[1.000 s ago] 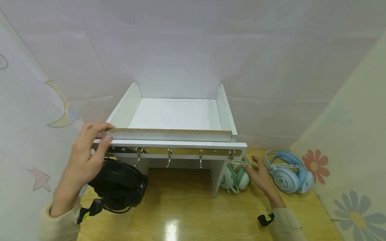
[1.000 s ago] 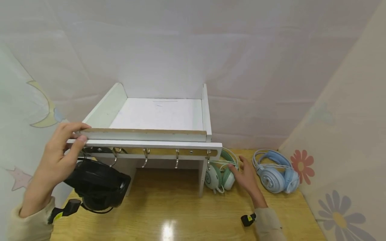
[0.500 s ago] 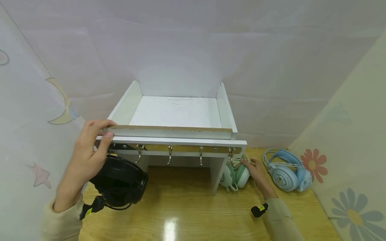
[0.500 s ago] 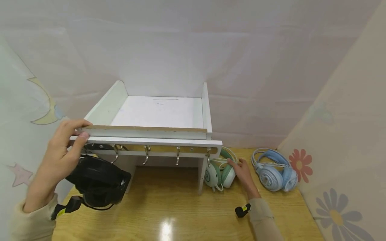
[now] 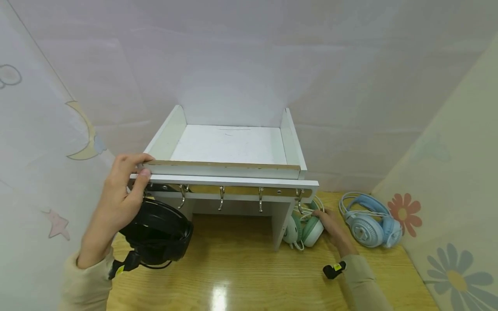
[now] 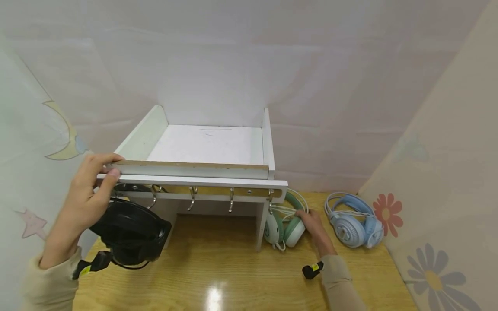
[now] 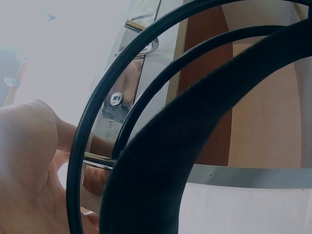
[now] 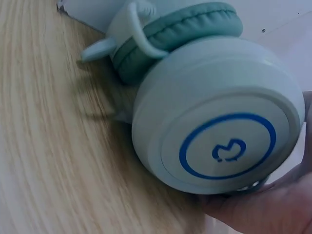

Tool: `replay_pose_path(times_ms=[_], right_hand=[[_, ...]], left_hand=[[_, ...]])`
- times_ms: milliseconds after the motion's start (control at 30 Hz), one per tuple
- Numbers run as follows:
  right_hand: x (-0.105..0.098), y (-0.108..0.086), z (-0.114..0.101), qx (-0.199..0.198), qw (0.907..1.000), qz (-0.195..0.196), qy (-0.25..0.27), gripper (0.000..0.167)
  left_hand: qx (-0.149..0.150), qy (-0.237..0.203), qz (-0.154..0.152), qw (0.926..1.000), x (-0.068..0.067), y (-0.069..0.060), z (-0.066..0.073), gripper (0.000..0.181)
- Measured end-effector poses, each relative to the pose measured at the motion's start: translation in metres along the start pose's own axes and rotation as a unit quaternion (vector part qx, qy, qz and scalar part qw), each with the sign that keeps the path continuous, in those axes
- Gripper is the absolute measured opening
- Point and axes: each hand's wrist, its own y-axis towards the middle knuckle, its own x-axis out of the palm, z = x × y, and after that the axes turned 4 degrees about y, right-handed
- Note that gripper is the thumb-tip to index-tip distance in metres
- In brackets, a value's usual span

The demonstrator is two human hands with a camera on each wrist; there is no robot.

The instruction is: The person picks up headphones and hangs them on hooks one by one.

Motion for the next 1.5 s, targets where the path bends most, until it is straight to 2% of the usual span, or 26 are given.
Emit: replay_pose_path(times_ms=[67, 200, 267, 400, 467, 567, 700, 967, 1200, 1367, 1500], right_hand=[[0.001, 0.001, 0.003, 0.001, 0.9995, 0.009, 0.029, 0.039], [0.003, 0.000, 0.008, -0.001, 0.9957, 0.035, 0.085, 0.024], [0.003, -0.002, 0.010, -0.001, 0.9921, 0.032, 0.121, 0.026], [0.005, -0.007, 0.010, 0.009, 0.9765, 0.016, 0.215, 0.033], [0.007, -0.007, 0.009, 0.014, 0.9727, 0.021, 0.231, 0.041], [0.010, -0.007, 0.007, 0.030, 0.9746, 0.040, 0.218, 0.042], [0.013, -0.008, 0.006, 0.044, 0.9756, 0.073, 0.202, 0.030], [0.014, -0.013, 0.007, 0.044, 0.9709, 0.075, 0.223, 0.031], [0.012, -0.023, 0.004, 0.028, 0.9768, 0.091, 0.192, 0.023], [0.012, -0.029, 0.001, 0.017, 0.9790, 0.090, 0.182, 0.033], [0.011, -0.032, 0.001, 0.012, 0.9771, 0.090, 0.193, 0.036]], left_hand=[[0.001, 0.000, -0.003, 1.0000, 0.001, 0.000, 0.000, 0.033], [0.004, -0.001, -0.010, 0.9999, 0.001, 0.000, -0.001, 0.031], [0.004, -0.004, -0.009, 0.9999, 0.002, 0.000, -0.001, 0.032], [-0.003, -0.007, -0.003, 1.0000, 0.002, 0.000, -0.001, 0.033], [-0.007, -0.005, -0.002, 1.0000, 0.001, -0.001, -0.001, 0.033], [-0.012, -0.001, -0.005, 0.9999, 0.000, -0.002, 0.000, 0.034], [-0.013, -0.002, -0.006, 0.9999, 0.001, -0.002, 0.000, 0.034], [-0.018, -0.003, -0.008, 0.9998, 0.001, -0.003, -0.001, 0.033], [-0.021, 0.002, -0.013, 0.9997, 0.001, -0.003, -0.001, 0.033], [-0.021, 0.003, -0.013, 0.9997, 0.001, -0.003, -0.001, 0.032], [-0.027, 0.003, -0.014, 0.9995, 0.001, -0.004, -0.001, 0.033]])
